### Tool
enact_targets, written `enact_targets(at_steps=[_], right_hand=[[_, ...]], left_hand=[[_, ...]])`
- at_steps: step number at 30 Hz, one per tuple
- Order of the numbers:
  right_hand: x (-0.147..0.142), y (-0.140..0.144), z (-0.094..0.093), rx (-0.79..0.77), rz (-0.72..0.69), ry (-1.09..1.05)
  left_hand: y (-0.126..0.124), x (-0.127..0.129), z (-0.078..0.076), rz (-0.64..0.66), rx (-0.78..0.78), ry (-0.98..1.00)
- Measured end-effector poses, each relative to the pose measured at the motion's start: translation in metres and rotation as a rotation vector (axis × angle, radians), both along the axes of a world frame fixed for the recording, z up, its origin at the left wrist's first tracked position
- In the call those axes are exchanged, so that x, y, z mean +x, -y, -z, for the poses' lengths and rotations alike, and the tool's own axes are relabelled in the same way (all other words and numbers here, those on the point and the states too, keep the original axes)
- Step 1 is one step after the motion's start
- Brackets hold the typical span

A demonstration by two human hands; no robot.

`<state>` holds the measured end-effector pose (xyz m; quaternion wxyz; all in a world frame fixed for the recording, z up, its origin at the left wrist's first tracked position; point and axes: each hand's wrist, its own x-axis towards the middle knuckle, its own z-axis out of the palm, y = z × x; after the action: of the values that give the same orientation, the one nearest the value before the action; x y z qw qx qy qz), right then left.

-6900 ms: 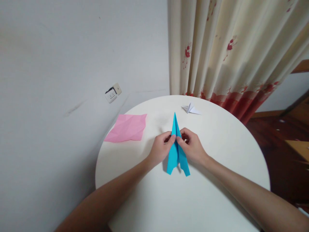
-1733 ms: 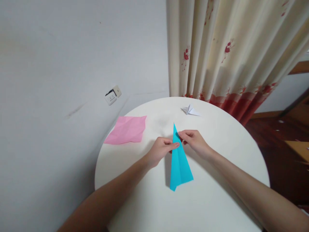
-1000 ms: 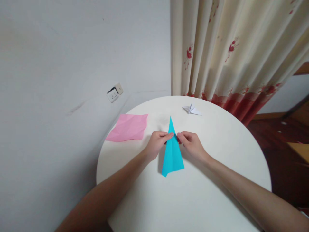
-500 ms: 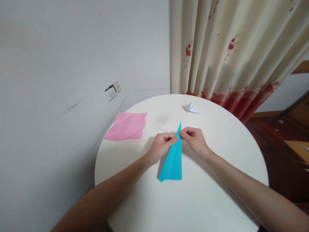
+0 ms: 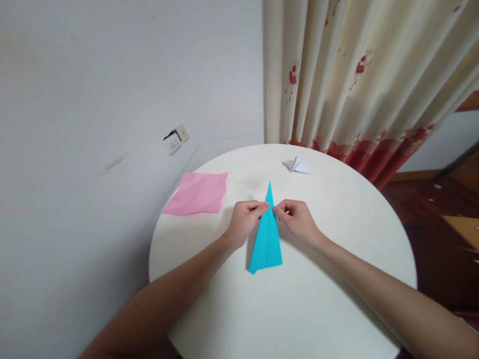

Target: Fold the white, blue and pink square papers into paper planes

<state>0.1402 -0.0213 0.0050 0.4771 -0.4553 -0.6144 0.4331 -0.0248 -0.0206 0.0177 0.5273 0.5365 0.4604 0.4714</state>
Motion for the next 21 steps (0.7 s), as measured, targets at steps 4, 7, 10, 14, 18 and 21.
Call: enact_targets(at_steps=[4,7,10,14,18,21], right_hand=[[-0.003,0.001,0.004,-0.075,-0.062,-0.036],[-0.002,0.0,0.007,-0.126,-0.104,-0.094],[-0.002,0.002,0.009,-0.13,-0.164,-0.097],[-0.006,0.009,0.01,-0.167,-0.243,-0.046],[-0.008,0.014,0.008,-0.19,-0.308,0.035],[-0.005,0.016,0.007,-0.206,-0.41,0.096]], left_hand=[[-0.002,-0.001,0.002,0.014,-0.049,0.044],[-0.003,-0.002,0.004,0.034,-0.076,0.079],[-0.006,-0.006,0.005,-0.003,-0.078,0.112],[-0.016,-0.015,0.004,-0.12,-0.026,0.139],[-0.031,-0.029,0.0,-0.202,0.033,0.214],[-0.044,-0.043,-0.005,-0.312,0.086,0.293]])
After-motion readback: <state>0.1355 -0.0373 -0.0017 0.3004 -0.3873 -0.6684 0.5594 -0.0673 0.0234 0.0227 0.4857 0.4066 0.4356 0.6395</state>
